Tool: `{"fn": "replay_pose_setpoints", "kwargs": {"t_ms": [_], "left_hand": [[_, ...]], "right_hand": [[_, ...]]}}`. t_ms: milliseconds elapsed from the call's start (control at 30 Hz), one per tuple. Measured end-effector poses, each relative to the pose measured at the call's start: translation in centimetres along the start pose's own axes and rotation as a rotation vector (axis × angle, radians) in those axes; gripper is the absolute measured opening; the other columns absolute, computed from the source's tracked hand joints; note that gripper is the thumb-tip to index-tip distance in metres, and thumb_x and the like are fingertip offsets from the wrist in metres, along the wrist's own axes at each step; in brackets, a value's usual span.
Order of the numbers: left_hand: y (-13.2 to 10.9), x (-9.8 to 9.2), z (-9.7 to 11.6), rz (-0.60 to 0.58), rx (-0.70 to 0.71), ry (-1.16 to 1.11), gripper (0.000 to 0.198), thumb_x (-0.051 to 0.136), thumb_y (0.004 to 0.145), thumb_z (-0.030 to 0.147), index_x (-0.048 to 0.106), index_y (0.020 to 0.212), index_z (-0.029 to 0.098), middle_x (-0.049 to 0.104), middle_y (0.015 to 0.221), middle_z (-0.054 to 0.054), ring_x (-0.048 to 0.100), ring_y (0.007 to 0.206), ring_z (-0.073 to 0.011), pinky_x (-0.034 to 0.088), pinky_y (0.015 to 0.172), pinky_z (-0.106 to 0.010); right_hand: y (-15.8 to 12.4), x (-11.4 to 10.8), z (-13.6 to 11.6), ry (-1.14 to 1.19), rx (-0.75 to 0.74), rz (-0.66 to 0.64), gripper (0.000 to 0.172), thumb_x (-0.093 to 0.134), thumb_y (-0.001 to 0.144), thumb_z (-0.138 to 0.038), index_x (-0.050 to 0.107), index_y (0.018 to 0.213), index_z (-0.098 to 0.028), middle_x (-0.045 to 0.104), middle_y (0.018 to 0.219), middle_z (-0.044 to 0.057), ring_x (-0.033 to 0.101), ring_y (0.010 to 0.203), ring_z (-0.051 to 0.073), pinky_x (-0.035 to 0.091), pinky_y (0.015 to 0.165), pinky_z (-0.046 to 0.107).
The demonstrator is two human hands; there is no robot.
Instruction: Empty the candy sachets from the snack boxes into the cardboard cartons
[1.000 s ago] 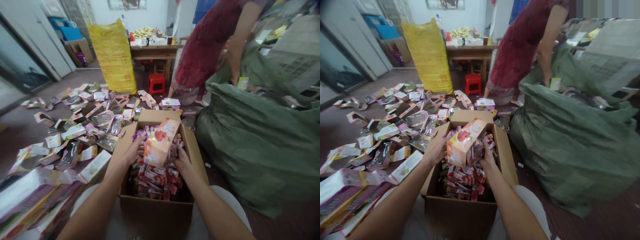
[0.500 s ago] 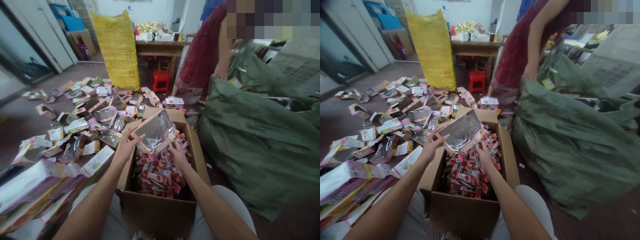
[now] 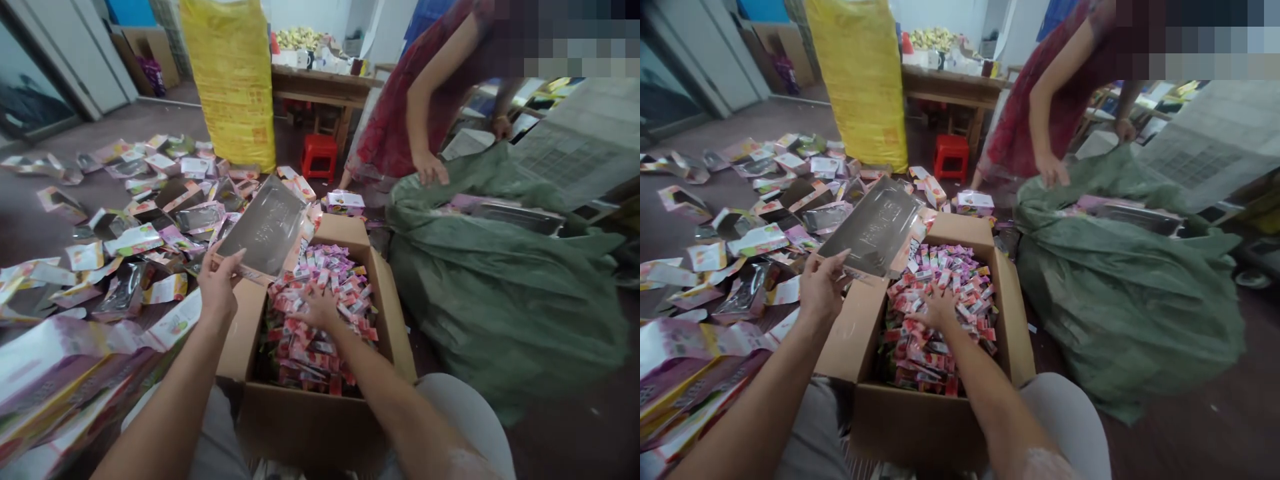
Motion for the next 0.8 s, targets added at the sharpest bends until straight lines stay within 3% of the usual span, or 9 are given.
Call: {"fn": "replay_pose_setpoints", "kwargs": {"t_ms": [200,333,433,500,533,600,667,700,800], "left_hand": [[-0.2,-0.8,0.1,0.045,-0.056,-0.001,0.044,0.08,0.045,0.025,0.041,0.066,0.02,0.059,0.077,0.005,0.054,0.066,-0.0101,0.05,0.061,-0.024],[-0.3,-1.1,-0.4,0.046,-0.113,0.025,0.043,0.079,0.042,0.025,0.042,0.063,0.021,0.059,0.068,0.006,0.052,0.061,-0.0109,0.049,0.055,-0.024],[-0.1,-0.8,-0.4,0.051,-0.181,0.044,0.035,0.076,0.043,0.026,0.047,0.061,0.021,0.052,0.056,0.008,0.049,0.055,-0.0108,0.047,0.048,-0.022],[-0.3,-0.3,-0.4,0.059,-0.262,0.025,0.027,0.074,0.049,0.024,0.049,0.06,0.02,0.049,0.05,0.008,0.048,0.05,-0.0102,0.047,0.045,-0.02],[-0.6,-0.1,-0.4,0.053,-0.312,0.003,0.023,0.072,0.053,0.023,0.05,0.06,0.02,0.05,0.05,0.008,0.048,0.048,-0.0099,0.047,0.044,-0.02],[-1.5,0.5,-0.8,0.013,-0.422,-0.034,0.015,0.068,0.058,0.021,0.055,0.063,0.019,0.056,0.051,0.006,0.051,0.046,-0.0105,0.05,0.045,-0.021],[-2.9,1.0,-1.8,-0.09,-0.496,-0.027,0.013,0.069,0.059,0.021,0.061,0.069,0.019,0.062,0.055,0.004,0.057,0.049,-0.0122,0.052,0.048,-0.022],[-3.8,1.2,-2.4,-0.164,-0.511,0.002,0.016,0.071,0.057,0.022,0.063,0.07,0.019,0.064,0.058,0.003,0.06,0.052,-0.0136,0.053,0.05,-0.023],[-6.6,1.5,-4.1,-0.446,-0.493,0.132,0.029,0.084,0.05,0.026,0.063,0.068,0.018,0.069,0.067,-0.001,0.07,0.069,-0.0199,0.059,0.066,-0.027]], "right_hand": [[-5.5,7.5,-4.6,0.103,-0.189,-0.174,0.078,0.05,0.08,-0.084,0.055,0.141,-0.036,0.036,0.16,0.009,0.027,0.142,0.049,0.004,0.111,0.077],[-5.4,9.2,-5.4,0.154,-0.181,-0.268,0.072,0.049,0.084,-0.079,0.06,0.137,-0.031,0.035,0.161,0.011,0.022,0.147,0.046,0.003,0.113,0.075],[-4.7,7.4,-5.0,0.227,-0.188,-0.329,0.078,0.063,0.073,-0.08,0.063,0.134,-0.031,0.035,0.161,0.01,0.02,0.147,0.048,0.001,0.113,0.075],[-4.7,4.7,-4.3,0.493,-0.127,-0.304,0.08,0.075,0.06,-0.078,0.069,0.125,-0.033,0.037,0.16,0.007,0.019,0.148,0.049,0.0,0.114,0.074],[-4.8,3.1,-4.0,0.664,-0.082,-0.25,0.078,0.076,0.057,-0.079,0.07,0.121,-0.035,0.039,0.159,0.005,0.021,0.147,0.048,0.006,0.115,0.073],[-5.4,-0.4,-3.6,0.955,-0.016,-0.084,0.074,0.06,0.067,-0.087,0.068,0.122,-0.038,0.043,0.156,0.001,0.034,0.143,0.04,0.029,0.112,0.067],[-6.2,-3.4,-3.9,1.25,0.021,0.062,0.077,0.039,0.078,-0.09,0.061,0.128,-0.036,0.05,0.15,0.003,0.054,0.128,0.03,0.053,0.094,0.052],[-6.7,-4.6,-4.2,1.416,0.058,0.108,0.079,0.039,0.078,-0.089,0.058,0.13,-0.033,0.055,0.143,0.005,0.061,0.116,0.026,0.058,0.083,0.044],[-8.3,-6.4,-4.7,1.921,0.294,0.253,0.073,0.077,0.062,-0.068,0.061,0.119,-0.024,0.071,0.111,0.005,0.068,0.085,0.019,0.055,0.062,0.028]]}}
Point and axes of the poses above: each hand's wrist, its own y-axis towards the middle knuckle, its own x-axis out of the palm, z = x × y, the point moved 1 cm from there along y, towards the middle knuckle
